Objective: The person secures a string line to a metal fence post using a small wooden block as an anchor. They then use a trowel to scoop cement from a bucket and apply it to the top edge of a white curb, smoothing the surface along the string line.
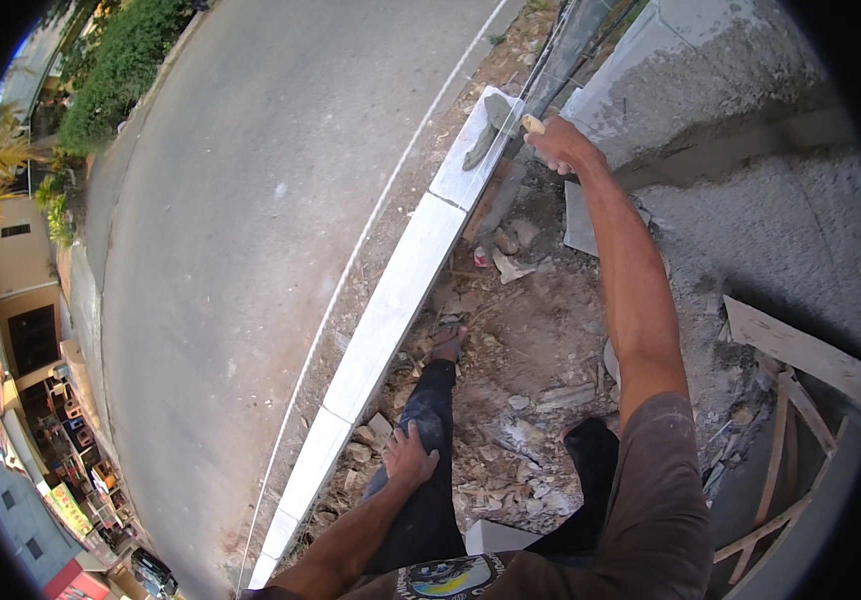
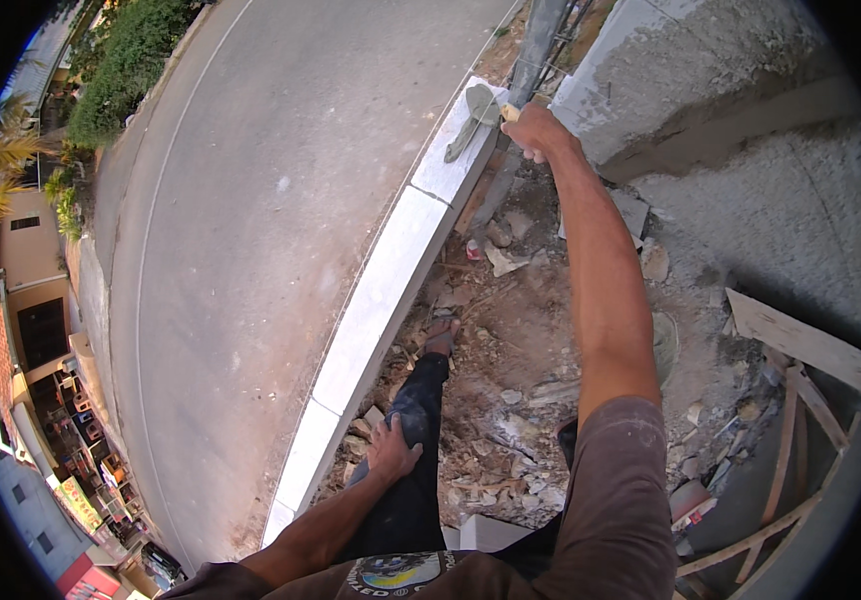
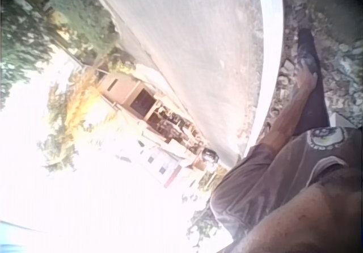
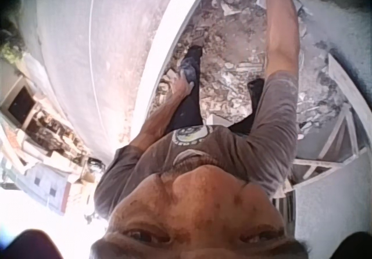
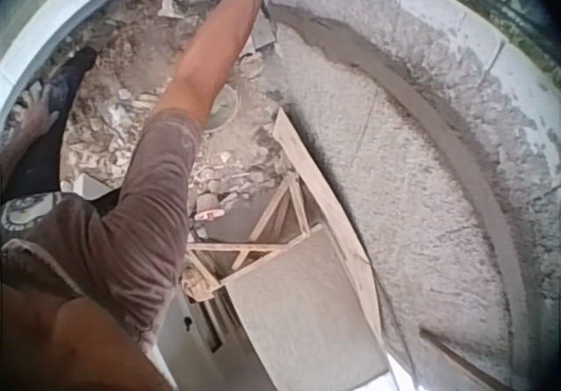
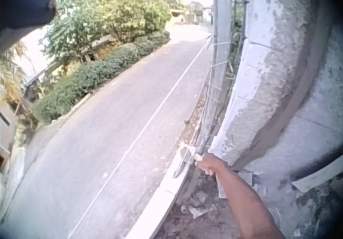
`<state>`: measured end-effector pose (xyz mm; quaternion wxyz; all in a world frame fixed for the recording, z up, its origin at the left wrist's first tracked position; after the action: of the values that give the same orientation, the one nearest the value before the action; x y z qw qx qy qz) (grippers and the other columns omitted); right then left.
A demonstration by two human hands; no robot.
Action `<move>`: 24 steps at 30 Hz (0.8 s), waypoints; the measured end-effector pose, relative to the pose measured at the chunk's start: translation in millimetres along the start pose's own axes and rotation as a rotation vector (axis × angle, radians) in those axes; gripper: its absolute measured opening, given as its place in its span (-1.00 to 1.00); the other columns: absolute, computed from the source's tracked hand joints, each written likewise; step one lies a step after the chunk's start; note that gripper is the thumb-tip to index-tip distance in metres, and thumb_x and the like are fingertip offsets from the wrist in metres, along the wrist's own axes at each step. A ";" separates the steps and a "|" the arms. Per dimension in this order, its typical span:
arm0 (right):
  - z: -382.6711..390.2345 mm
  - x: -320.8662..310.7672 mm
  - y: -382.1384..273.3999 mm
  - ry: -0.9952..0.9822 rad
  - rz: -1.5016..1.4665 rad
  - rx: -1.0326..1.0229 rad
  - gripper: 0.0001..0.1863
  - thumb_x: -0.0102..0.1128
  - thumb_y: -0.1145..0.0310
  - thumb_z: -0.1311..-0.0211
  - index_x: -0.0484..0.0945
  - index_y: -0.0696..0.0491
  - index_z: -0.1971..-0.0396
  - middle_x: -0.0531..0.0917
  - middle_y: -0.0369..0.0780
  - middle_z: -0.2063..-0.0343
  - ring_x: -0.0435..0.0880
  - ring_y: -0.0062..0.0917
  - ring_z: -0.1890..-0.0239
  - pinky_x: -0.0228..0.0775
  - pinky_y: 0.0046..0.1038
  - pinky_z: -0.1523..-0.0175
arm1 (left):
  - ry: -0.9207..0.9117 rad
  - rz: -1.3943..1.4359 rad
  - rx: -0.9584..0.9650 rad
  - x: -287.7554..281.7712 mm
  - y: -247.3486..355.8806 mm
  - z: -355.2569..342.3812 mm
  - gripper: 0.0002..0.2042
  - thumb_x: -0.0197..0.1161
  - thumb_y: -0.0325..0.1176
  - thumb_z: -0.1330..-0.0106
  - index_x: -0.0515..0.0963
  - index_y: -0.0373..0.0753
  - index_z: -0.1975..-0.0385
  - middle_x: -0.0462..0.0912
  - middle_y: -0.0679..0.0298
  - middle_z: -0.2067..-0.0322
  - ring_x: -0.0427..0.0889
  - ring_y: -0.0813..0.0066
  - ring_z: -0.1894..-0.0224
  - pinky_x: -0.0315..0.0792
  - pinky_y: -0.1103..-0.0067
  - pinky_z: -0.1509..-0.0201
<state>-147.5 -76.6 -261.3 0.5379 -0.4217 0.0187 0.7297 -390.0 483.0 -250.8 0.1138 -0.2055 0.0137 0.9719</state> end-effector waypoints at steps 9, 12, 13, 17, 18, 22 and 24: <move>70.4 59.0 4.9 -0.128 -0.107 -0.077 -0.54 0.20 0.13 -0.24 0.55 0.35 0.27 0.65 -0.02 0.58 0.64 -0.32 0.63 0.49 -0.24 0.51 | 0.037 -0.005 0.008 6.8 -2.2 -2.1 -0.12 0.35 -0.03 -0.20 0.04 -0.19 -0.45 0.17 -0.10 -0.34 0.20 -0.09 -0.37 0.27 0.07 -0.32; 97.5 100.9 13.3 -0.056 -0.123 -0.156 -0.57 0.21 0.13 -0.25 0.52 0.29 0.26 0.66 -0.01 0.54 0.66 -0.27 0.60 0.51 -0.22 0.46 | 0.038 0.005 0.031 8.6 -3.8 -4.9 -0.12 0.35 -0.04 -0.20 0.04 -0.19 -0.45 0.16 -0.10 -0.35 0.20 -0.11 -0.37 0.27 0.06 -0.31; 108.1 118.1 16.8 -0.013 -0.111 -0.188 -0.58 0.22 0.13 -0.26 0.51 0.27 0.27 0.65 -0.02 0.53 0.65 -0.27 0.62 0.51 -0.23 0.46 | 0.030 0.004 0.027 8.2 -3.5 -4.1 -0.12 0.35 -0.04 -0.20 0.04 -0.20 -0.45 0.16 -0.11 -0.35 0.20 -0.11 -0.37 0.27 0.06 -0.31; 153.2 192.7 20.4 0.095 -0.046 -0.253 -0.59 0.18 0.25 -0.25 0.44 0.27 0.06 0.68 0.17 0.33 0.70 0.04 0.19 0.55 -0.03 0.09 | 0.019 -0.025 0.028 4.9 -2.0 -3.2 -0.13 0.35 -0.04 -0.20 0.05 -0.19 -0.45 0.16 -0.10 -0.35 0.22 -0.12 -0.36 0.27 0.06 -0.31; 169.9 209.6 16.4 0.067 -0.025 -0.234 -0.60 0.18 0.27 -0.25 0.41 0.26 0.05 0.69 0.15 0.34 0.71 0.03 0.21 0.55 -0.02 0.11 | 0.020 -0.040 0.035 4.1 -1.7 -3.5 -0.13 0.35 -0.04 -0.20 0.05 -0.19 -0.45 0.16 -0.10 -0.35 0.22 -0.12 -0.36 0.27 0.06 -0.31; 203.7 269.4 35.2 0.067 -0.030 -0.226 -0.63 0.18 0.32 -0.23 0.38 0.22 0.07 0.70 0.09 0.36 0.73 0.00 0.26 0.57 -0.02 0.17 | 0.017 -0.100 0.018 -2.1 5.1 -3.1 -0.13 0.36 -0.02 -0.19 0.06 -0.19 -0.44 0.17 -0.09 -0.35 0.22 -0.11 -0.37 0.25 0.07 -0.34; 209.5 299.2 59.1 0.046 -0.110 -0.235 -0.66 0.19 0.36 -0.18 0.41 0.20 0.09 0.69 0.10 0.37 0.72 0.02 0.25 0.57 -0.02 0.16 | -0.023 -0.137 -0.014 -11.9 17.4 -2.4 -0.12 0.36 -0.02 -0.18 0.07 -0.20 -0.44 0.19 -0.09 -0.34 0.21 -0.08 -0.39 0.22 0.07 -0.36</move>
<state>-339.1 229.5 -341.9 0.5236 -0.4987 -0.0776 0.6864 -382.4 463.3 -248.6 0.1789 -0.1955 -0.0085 0.9642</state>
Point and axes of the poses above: each hand's wrist, its own z-axis away from the middle knuckle, its own x-axis out of the palm, y = z × x, the point moved 2 cm from there along -z, towards the middle knuckle
